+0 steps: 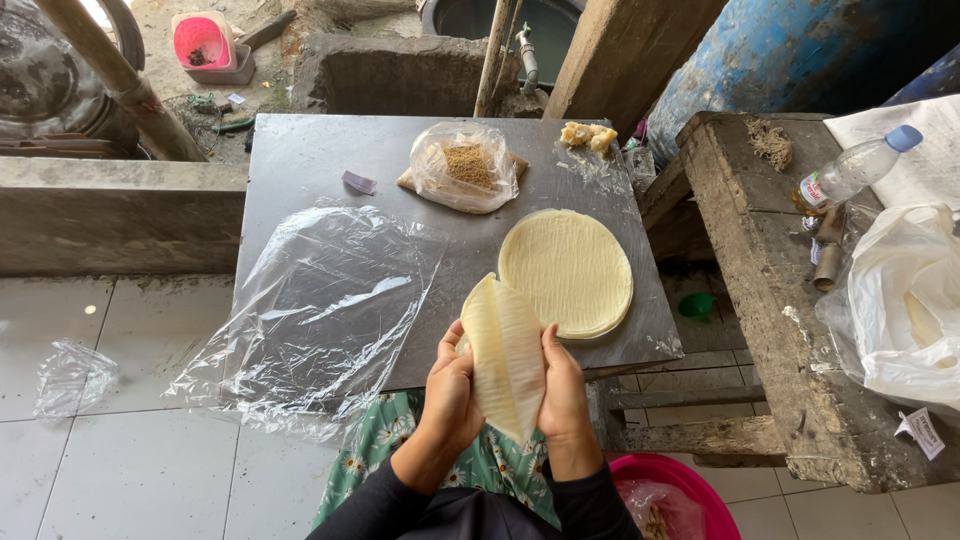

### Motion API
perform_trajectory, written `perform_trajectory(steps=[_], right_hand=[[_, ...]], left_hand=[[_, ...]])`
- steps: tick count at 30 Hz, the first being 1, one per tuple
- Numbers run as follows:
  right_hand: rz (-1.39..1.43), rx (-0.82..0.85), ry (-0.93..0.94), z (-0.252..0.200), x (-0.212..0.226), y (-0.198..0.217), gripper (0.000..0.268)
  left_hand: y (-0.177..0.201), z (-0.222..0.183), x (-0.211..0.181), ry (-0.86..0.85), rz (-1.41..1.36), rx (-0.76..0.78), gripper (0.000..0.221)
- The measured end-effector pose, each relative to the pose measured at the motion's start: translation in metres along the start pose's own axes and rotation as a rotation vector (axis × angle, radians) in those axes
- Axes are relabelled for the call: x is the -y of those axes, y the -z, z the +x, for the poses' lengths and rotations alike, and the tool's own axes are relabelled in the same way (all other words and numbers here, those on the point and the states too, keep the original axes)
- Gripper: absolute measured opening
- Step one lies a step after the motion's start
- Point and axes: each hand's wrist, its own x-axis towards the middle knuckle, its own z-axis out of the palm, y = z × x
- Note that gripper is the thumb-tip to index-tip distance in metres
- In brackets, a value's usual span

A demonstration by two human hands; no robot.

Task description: The person removes a stack of circular dough sheets from plastic packaging, separates the individual sheets by hand, and places them onto a metal table.

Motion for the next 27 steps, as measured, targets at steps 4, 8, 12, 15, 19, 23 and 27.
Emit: perform_trajectory(steps=[4,8,12,15,19,23,27], right_hand=[[-0.112,0.079,0.101,-0.013,-0.016,-0.006,0.045],[-0.207,0.012,0.242,-0.003,-0.027,0.019,0.038],[-0.294,-0.167,0.327,0.004,-0.013,0.066,0.032],[-0.113,-0.104,0.264,0.001,0.015,0.095,0.027],[0.035,-0.013,0.22,-0.02,0.058,0.121,0.029],[-0.033,-0.225,0.307,-0.041,0.102,0.113,0.032],[-0.12,-0.242,0.503,-0.039,0.149,0.092,0.039]], left_hand=[[0.002,-0.003,0.011,-0.122,0.096,0.036,0.05],[0.004,-0.008,0.009,-0.287,0.273,0.173,0.053],[0.01,-0.014,-0.014,-0.319,0.233,0.148,0.049],[0.019,-0.019,-0.037,-0.335,0.248,0.073,0.047],[0.036,-0.025,-0.065,-0.355,0.177,0.073,0.044],[0.055,-0.043,-0.094,-0.429,0.098,0.079,0.039],[0.057,-0.073,-0.114,-0.515,0.007,0.092,0.038]])
